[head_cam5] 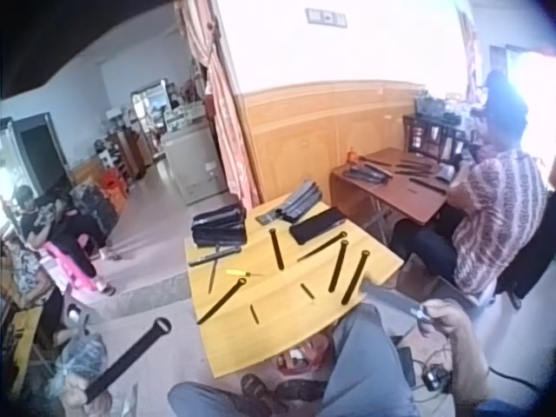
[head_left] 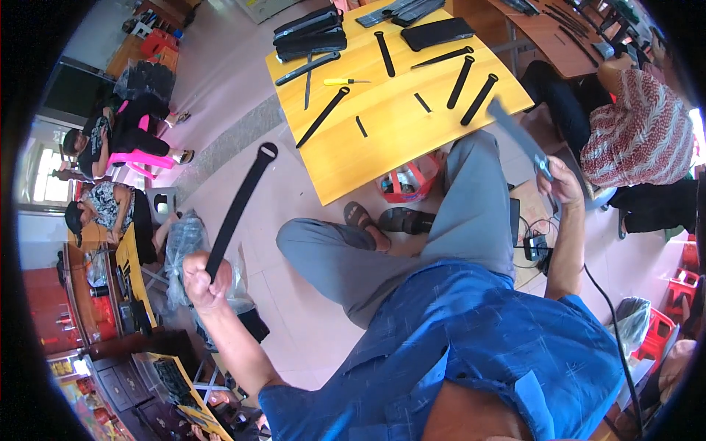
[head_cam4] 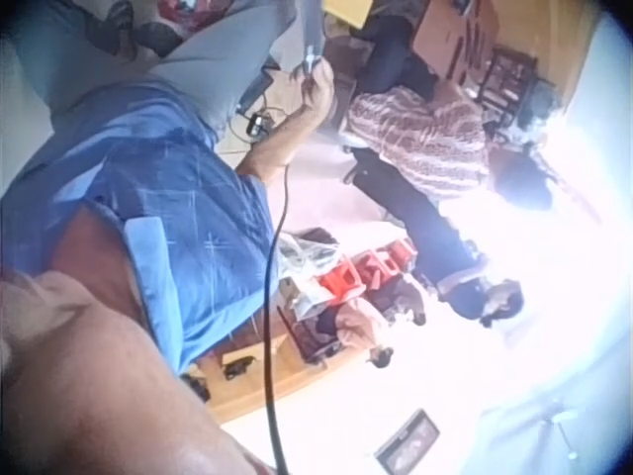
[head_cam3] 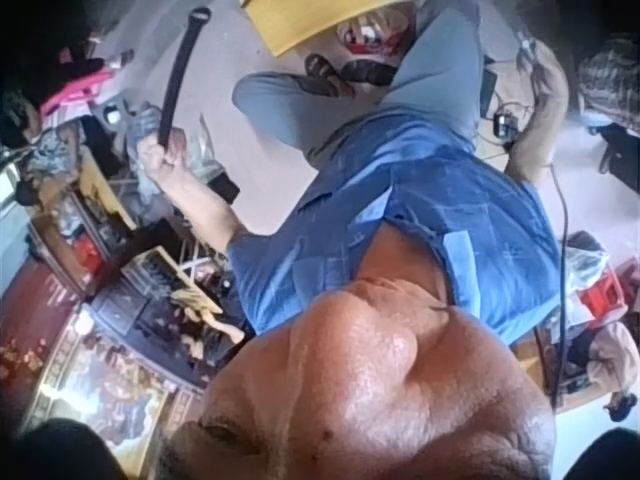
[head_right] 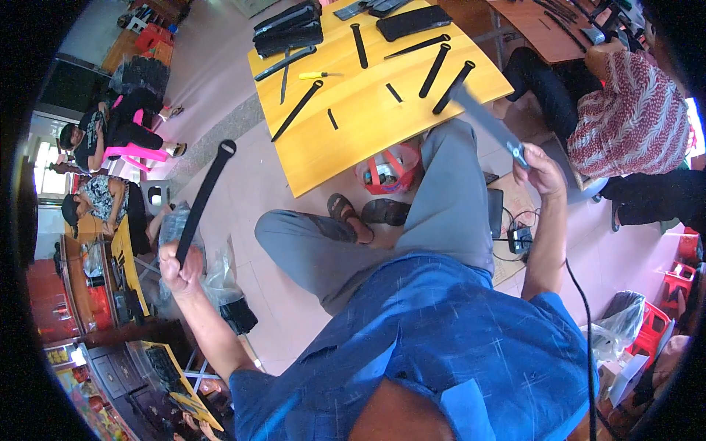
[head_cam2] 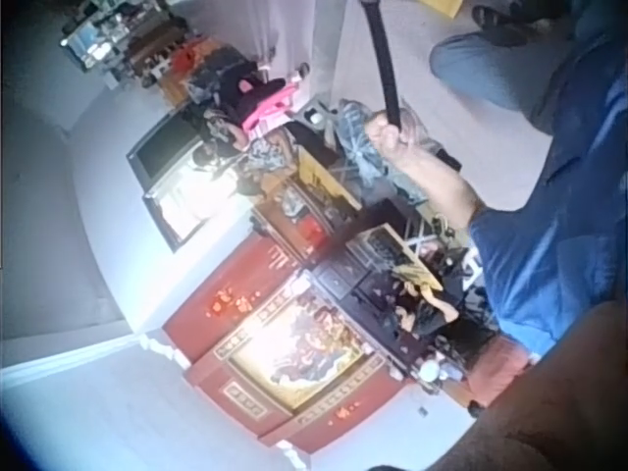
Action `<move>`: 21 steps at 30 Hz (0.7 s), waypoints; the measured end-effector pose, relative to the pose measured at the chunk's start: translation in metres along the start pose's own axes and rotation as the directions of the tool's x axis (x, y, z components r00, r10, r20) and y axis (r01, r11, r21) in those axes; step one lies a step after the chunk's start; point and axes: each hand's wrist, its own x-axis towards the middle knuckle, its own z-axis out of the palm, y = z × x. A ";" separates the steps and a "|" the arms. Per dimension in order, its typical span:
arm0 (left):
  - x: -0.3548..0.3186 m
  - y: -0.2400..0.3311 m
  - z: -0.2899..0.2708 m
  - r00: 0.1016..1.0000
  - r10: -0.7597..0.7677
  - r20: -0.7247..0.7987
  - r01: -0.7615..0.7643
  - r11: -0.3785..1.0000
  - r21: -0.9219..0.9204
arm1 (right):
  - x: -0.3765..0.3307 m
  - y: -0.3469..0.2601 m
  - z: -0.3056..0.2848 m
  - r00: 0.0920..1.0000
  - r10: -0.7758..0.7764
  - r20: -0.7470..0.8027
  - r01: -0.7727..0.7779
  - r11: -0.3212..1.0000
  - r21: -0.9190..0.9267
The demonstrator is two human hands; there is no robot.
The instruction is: Assembling plastic buckles and fasteners onto textile fabric straps.
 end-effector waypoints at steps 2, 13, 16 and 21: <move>-0.006 -0.008 -0.006 0.985 -0.009 -0.174 0.017 0.999 0.045 | 0.015 0.009 0.019 0.991 -0.119 -0.057 0.121 0.992 0.040; 0.061 -0.161 0.018 0.826 -0.515 -0.231 0.558 0.806 0.199 | 0.070 0.027 0.112 0.983 -0.133 -0.123 0.155 0.970 0.189; 0.057 -0.189 0.001 0.787 -0.554 -0.272 0.609 0.768 0.200 | 0.064 0.025 0.112 0.978 -0.150 -0.143 0.175 0.968 0.180; 0.070 -0.196 -0.016 0.761 -0.589 -0.273 0.639 0.754 0.154 | 0.057 0.028 0.114 0.980 -0.120 -0.160 0.152 0.966 0.208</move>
